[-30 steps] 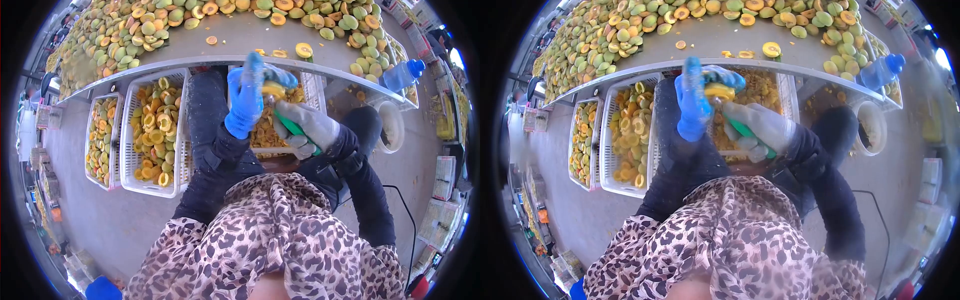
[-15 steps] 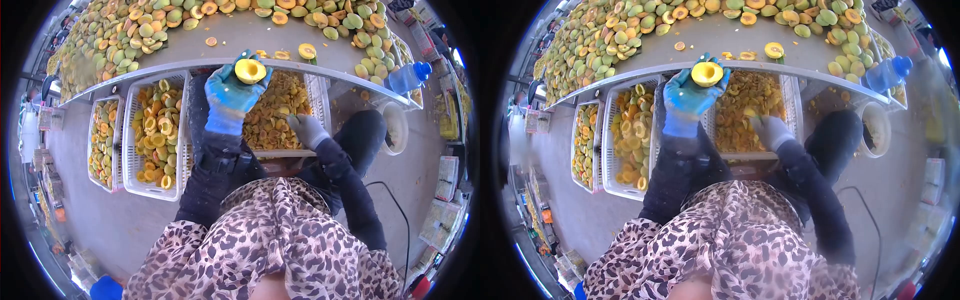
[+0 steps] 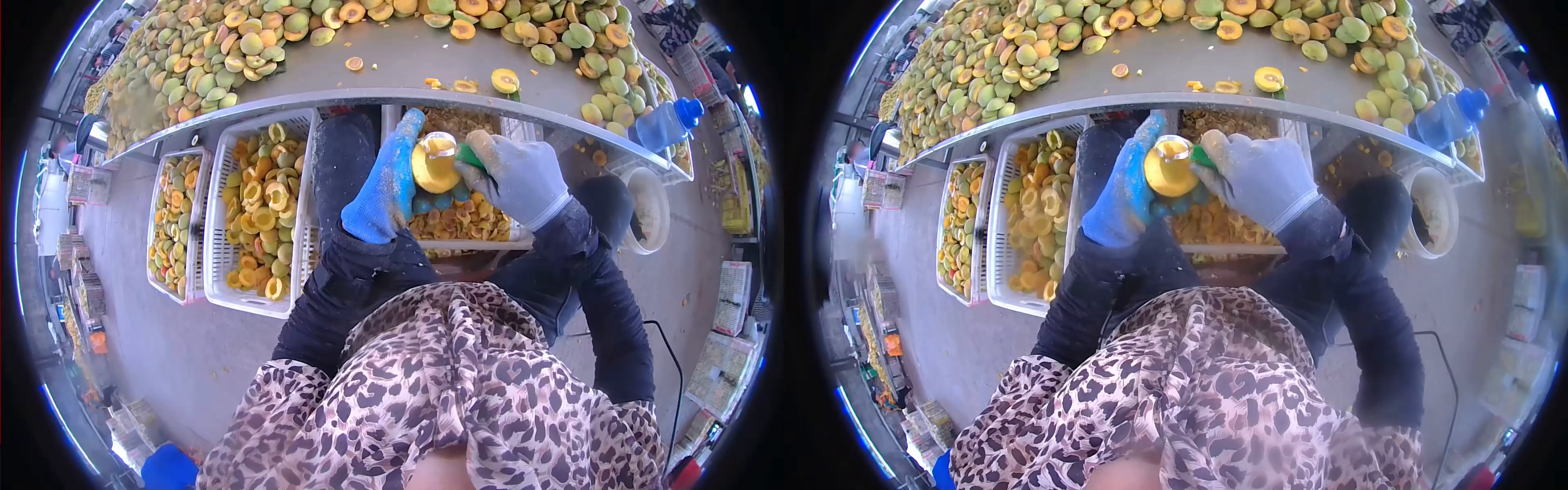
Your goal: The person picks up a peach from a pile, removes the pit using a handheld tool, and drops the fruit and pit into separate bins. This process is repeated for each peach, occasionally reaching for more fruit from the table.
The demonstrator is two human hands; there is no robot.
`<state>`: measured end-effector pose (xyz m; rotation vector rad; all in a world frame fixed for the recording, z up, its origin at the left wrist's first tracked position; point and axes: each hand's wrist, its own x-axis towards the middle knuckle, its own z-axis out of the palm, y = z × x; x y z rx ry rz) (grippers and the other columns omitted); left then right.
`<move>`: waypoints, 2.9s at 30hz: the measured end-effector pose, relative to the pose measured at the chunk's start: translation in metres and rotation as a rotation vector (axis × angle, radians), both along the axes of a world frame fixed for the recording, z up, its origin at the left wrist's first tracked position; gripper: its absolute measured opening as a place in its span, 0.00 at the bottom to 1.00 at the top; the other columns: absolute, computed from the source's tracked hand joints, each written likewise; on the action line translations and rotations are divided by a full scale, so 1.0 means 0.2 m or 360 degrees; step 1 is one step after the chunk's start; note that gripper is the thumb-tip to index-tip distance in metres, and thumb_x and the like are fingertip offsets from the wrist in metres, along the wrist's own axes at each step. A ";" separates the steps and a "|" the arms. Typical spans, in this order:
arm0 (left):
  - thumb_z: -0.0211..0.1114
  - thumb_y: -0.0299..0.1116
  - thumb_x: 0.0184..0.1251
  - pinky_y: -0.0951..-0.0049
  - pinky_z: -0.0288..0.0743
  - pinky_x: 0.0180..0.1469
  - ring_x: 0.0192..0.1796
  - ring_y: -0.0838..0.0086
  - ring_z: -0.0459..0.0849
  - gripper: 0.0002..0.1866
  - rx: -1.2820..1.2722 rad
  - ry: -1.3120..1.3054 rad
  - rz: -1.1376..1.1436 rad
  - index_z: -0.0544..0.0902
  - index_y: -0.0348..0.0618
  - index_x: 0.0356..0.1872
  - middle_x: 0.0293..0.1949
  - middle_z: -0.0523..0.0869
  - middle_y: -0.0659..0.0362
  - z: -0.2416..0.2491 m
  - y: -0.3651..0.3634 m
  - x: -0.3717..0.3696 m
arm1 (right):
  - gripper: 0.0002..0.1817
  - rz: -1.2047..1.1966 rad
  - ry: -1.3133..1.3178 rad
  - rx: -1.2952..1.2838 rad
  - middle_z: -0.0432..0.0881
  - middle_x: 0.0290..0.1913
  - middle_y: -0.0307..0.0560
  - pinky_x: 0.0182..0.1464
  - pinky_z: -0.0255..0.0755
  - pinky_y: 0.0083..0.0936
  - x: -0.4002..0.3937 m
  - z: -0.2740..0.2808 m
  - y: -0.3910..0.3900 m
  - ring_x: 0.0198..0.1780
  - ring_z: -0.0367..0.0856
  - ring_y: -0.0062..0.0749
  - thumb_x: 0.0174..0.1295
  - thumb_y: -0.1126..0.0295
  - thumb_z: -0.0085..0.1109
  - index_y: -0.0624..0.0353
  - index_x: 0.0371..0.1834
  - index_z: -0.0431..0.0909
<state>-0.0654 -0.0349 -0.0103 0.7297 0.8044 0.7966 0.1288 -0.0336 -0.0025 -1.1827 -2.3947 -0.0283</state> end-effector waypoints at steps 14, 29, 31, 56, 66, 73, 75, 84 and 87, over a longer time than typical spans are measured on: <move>0.54 0.46 0.70 0.76 0.73 0.18 0.25 0.66 0.84 0.20 -0.0206 0.0142 0.0382 0.81 0.37 0.41 0.36 0.86 0.51 -0.29 -0.14 -0.65 | 0.17 -0.0815 -0.0276 -0.0396 0.81 0.22 0.52 0.25 0.74 0.43 0.26 -0.31 0.03 0.24 0.82 0.50 0.67 0.52 0.49 0.54 0.34 0.75; 0.63 0.44 0.57 0.56 0.76 0.47 0.43 0.51 0.83 0.27 0.1937 0.2077 -0.0071 0.76 0.30 0.49 0.38 0.84 0.42 -0.39 0.98 0.68 | 0.13 -0.0605 0.0357 -0.0813 0.79 0.22 0.52 0.27 0.71 0.45 0.20 -0.44 -0.14 0.25 0.80 0.53 0.62 0.55 0.58 0.53 0.33 0.71; 0.66 0.41 0.53 0.56 0.76 0.47 0.42 0.52 0.84 0.28 0.1996 0.2261 -0.0139 0.76 0.30 0.51 0.37 0.85 0.42 -0.42 0.98 0.74 | 0.13 -0.0652 0.0368 -0.0876 0.80 0.23 0.53 0.27 0.72 0.46 0.24 -0.41 -0.14 0.25 0.79 0.53 0.62 0.57 0.57 0.53 0.32 0.71; 0.50 0.43 0.72 0.68 0.79 0.39 0.35 0.67 0.82 0.17 0.0251 -0.0628 0.0543 0.78 0.37 0.38 0.34 0.83 0.53 0.02 0.17 0.45 | 0.20 -0.0222 0.1156 -0.1085 0.79 0.27 0.64 0.33 0.70 0.36 0.10 0.08 -0.15 0.31 0.81 0.53 0.70 0.57 0.50 0.68 0.39 0.78; 0.47 0.42 0.76 0.71 0.75 0.34 0.28 0.70 0.79 0.19 0.0483 -0.0539 0.0741 0.76 0.37 0.31 0.26 0.80 0.54 0.12 0.06 0.48 | 0.27 -0.0184 0.1609 -0.2174 0.64 0.14 0.35 0.15 0.54 0.17 0.10 0.22 -0.21 0.12 0.60 0.18 0.71 0.47 0.41 0.60 0.24 0.72; 0.47 0.43 0.76 0.70 0.72 0.30 0.25 0.69 0.78 0.23 0.1065 -0.0203 0.0339 0.75 0.37 0.23 0.22 0.78 0.53 0.08 0.08 0.40 | 0.27 -0.0101 0.1766 -0.2854 0.59 0.13 0.33 0.12 0.52 0.15 0.13 0.21 -0.20 0.10 0.55 0.16 0.71 0.43 0.39 0.57 0.28 0.69; 0.48 0.43 0.75 0.70 0.72 0.30 0.25 0.68 0.78 0.23 0.0869 -0.0381 0.0397 0.75 0.37 0.24 0.22 0.78 0.53 0.04 0.08 0.41 | 0.28 0.0007 0.1896 -0.2834 0.58 0.13 0.32 0.12 0.52 0.15 0.12 0.14 -0.23 0.09 0.54 0.16 0.71 0.42 0.38 0.56 0.28 0.69; 0.46 0.44 0.75 0.68 0.75 0.31 0.25 0.63 0.80 0.20 0.0208 -0.0299 0.0658 0.77 0.40 0.30 0.25 0.81 0.52 -0.03 0.13 0.47 | 0.28 0.0521 0.2649 -0.3130 0.60 0.11 0.29 0.09 0.53 0.14 0.13 -0.03 -0.20 0.06 0.55 0.14 0.71 0.41 0.37 0.55 0.28 0.71; 0.47 0.45 0.71 0.66 0.77 0.34 0.31 0.64 0.81 0.20 -0.0042 -0.0539 0.0614 0.78 0.38 0.34 0.28 0.82 0.54 -0.22 0.21 0.40 | 0.28 0.0387 0.2499 -0.3009 0.60 0.11 0.29 0.10 0.54 0.14 0.13 -0.02 -0.23 0.07 0.56 0.14 0.71 0.42 0.38 0.56 0.28 0.71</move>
